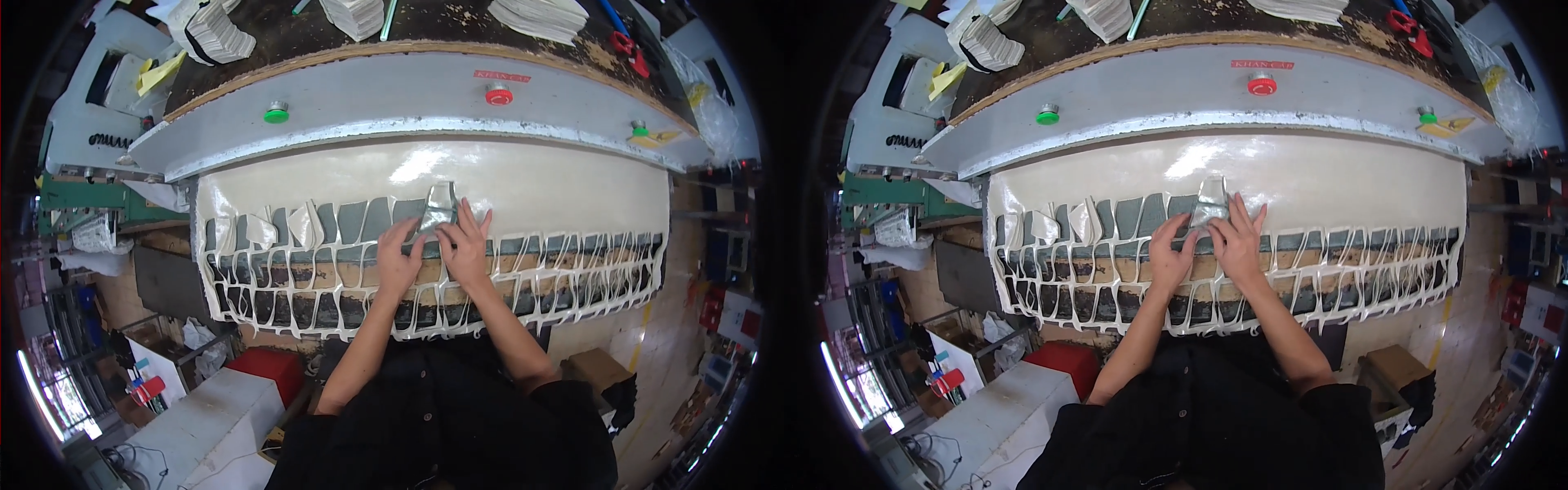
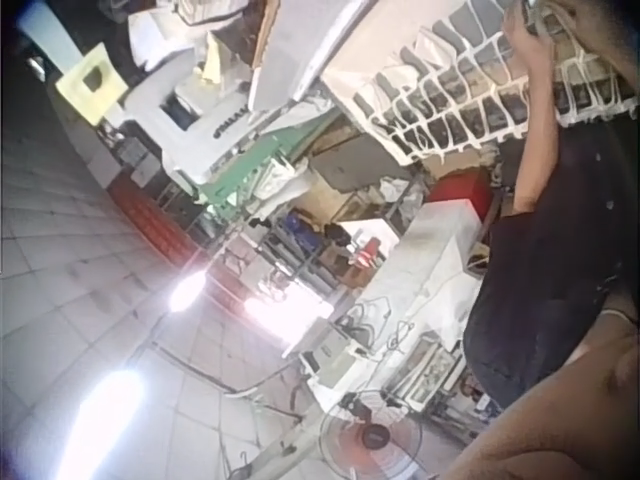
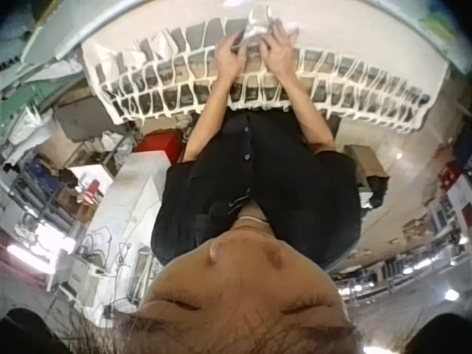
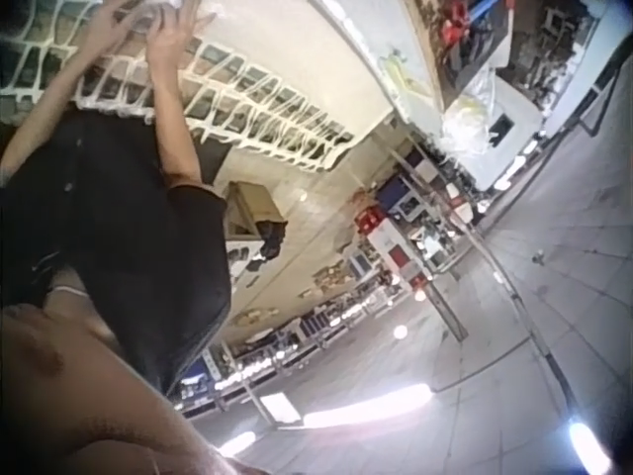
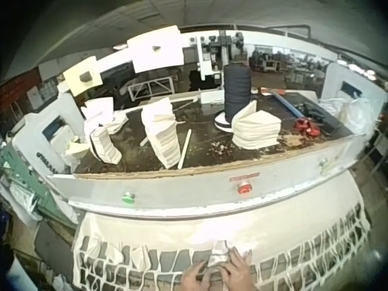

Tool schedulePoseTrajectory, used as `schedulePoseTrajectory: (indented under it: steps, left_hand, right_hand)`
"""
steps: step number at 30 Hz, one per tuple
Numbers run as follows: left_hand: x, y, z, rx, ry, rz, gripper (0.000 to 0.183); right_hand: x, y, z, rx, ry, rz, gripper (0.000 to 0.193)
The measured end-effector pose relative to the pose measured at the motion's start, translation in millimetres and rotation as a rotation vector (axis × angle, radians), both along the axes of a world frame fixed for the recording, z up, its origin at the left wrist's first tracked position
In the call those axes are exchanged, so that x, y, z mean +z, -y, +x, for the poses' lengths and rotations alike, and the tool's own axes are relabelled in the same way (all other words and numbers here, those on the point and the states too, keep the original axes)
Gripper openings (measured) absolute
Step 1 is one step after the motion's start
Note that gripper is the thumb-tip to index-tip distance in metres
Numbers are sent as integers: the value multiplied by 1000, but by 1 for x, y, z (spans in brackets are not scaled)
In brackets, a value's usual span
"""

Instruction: Using a die-cutting machine to cut shoe components from a sheet of material.

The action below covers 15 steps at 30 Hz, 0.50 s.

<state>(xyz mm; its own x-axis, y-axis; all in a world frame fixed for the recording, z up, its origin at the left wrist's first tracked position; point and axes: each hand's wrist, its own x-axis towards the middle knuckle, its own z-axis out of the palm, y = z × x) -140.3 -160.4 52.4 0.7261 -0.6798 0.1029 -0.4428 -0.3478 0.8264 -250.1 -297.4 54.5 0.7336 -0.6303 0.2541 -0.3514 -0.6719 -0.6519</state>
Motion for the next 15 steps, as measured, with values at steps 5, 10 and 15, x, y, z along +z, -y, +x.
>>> schedulePoseTrajectory:
  steps: [5,10,15]
  left_hand:
    - [-11,-1,-5,105,-40,-82,47]
    - [-24,-8,-4,54,58,-100,43]
    - [-25,-8,-6,89,88,-83,35]
  right_hand:
    - [-12,10,1,33,-175,44,12]
    - [-20,6,-7,76,-130,-17,14]
    - [-22,1,-10,93,-111,-46,17]
